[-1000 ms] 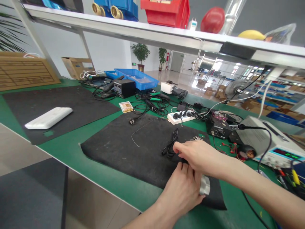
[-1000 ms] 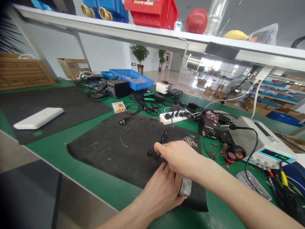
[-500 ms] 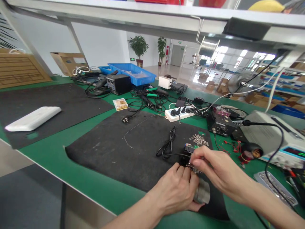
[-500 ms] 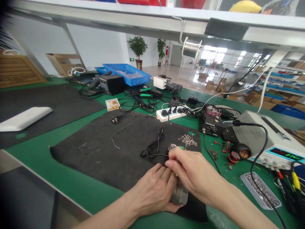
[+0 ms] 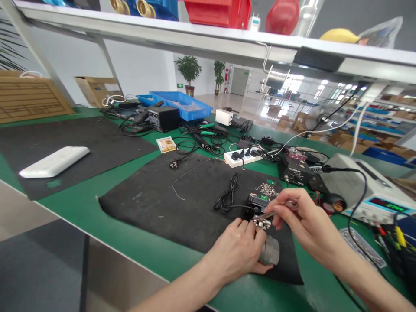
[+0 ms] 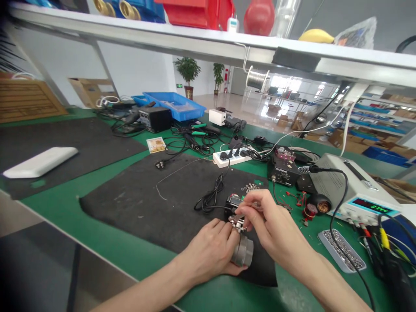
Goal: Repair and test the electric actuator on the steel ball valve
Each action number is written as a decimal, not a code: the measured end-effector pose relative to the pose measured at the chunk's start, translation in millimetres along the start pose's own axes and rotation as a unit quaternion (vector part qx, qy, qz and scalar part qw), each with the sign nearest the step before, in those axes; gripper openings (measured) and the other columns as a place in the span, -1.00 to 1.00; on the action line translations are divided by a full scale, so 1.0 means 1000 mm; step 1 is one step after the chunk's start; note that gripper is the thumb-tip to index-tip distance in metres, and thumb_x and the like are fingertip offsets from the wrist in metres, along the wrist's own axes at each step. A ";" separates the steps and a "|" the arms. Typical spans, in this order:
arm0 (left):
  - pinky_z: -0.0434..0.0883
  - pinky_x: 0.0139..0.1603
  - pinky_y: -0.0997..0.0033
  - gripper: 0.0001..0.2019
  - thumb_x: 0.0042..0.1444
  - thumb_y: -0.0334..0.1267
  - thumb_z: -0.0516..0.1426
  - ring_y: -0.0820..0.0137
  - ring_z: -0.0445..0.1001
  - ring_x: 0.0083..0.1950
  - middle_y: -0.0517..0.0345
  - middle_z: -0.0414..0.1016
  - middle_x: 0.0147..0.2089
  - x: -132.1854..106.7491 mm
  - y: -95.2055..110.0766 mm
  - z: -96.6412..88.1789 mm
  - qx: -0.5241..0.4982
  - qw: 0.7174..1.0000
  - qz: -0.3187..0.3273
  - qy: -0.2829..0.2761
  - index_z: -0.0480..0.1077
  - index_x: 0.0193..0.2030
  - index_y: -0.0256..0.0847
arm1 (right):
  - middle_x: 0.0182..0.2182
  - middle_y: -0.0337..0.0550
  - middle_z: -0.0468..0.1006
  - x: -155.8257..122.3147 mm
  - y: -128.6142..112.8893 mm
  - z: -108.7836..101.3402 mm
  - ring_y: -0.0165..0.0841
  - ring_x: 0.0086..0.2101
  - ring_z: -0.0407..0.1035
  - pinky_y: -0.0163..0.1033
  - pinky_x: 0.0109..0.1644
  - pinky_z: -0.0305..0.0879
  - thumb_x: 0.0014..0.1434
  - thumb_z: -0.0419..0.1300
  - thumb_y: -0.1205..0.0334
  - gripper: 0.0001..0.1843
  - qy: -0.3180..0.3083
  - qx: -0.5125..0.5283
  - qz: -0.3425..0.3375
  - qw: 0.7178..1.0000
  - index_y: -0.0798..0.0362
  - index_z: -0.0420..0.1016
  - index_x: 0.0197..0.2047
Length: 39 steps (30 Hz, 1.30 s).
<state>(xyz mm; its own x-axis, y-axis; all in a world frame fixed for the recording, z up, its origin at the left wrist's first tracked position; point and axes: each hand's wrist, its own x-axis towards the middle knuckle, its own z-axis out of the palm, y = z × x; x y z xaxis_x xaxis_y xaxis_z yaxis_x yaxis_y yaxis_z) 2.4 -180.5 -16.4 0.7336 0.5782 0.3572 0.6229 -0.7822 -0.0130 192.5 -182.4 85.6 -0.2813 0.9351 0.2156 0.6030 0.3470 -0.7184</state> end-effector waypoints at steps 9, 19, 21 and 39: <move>0.45 -0.05 0.14 -0.38 0.16 0.34 0.18 0.10 0.53 -0.14 -0.05 0.53 -0.20 -0.003 0.001 -0.003 0.010 1.000 0.005 0.011 0.39 -0.07 -0.29 | -0.33 -0.27 0.59 0.045 -0.033 0.018 -0.30 -0.36 0.50 -0.30 -0.36 0.08 0.51 0.00 0.17 -0.93 -0.145 -0.287 -0.101 0.941 -0.07 0.26 -0.01; 0.45 0.11 0.05 -0.25 0.14 0.31 0.20 -0.03 0.56 0.00 -0.24 0.59 -0.06 -0.002 -0.008 0.007 0.004 0.999 0.046 0.027 0.35 0.13 -0.40 | -0.36 -0.21 0.49 0.068 -0.038 0.043 -0.34 -0.36 0.36 -0.26 -0.37 -0.07 0.39 0.14 0.30 -0.95 -0.197 -0.274 -0.150 0.929 -0.02 0.35 -0.17; 0.46 0.08 0.06 -0.28 0.19 0.32 0.13 0.01 0.57 -0.05 -0.22 0.59 -0.09 -0.002 -0.009 0.009 0.004 0.998 0.053 0.028 0.36 0.12 -0.40 | -0.32 -0.23 0.49 0.066 -0.035 0.039 -0.39 -0.32 0.36 -0.31 -0.30 0.09 0.47 0.02 0.28 -0.88 -0.205 -0.205 -0.121 0.949 -0.01 0.33 -0.16; 0.46 0.10 0.05 -0.44 0.37 0.22 0.00 0.06 0.52 0.02 -0.18 0.58 -0.04 -0.002 -0.017 0.041 -0.067 0.989 0.114 0.068 0.47 0.02 -0.29 | -0.54 -0.36 0.08 0.054 -0.018 0.067 -0.47 -0.48 -0.05 -0.29 -0.45 -0.06 0.33 0.22 -0.11 -0.47 -0.048 0.324 0.097 0.940 0.04 0.19 -0.51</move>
<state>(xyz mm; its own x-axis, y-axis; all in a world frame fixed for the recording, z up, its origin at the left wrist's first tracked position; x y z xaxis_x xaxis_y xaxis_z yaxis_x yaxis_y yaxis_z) 1.5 -159.2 -55.6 0.8021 0.3530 0.4817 0.3963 -0.9180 0.0128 115.9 -143.1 66.1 -0.2990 0.9543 0.0011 0.0767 0.0252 -0.9967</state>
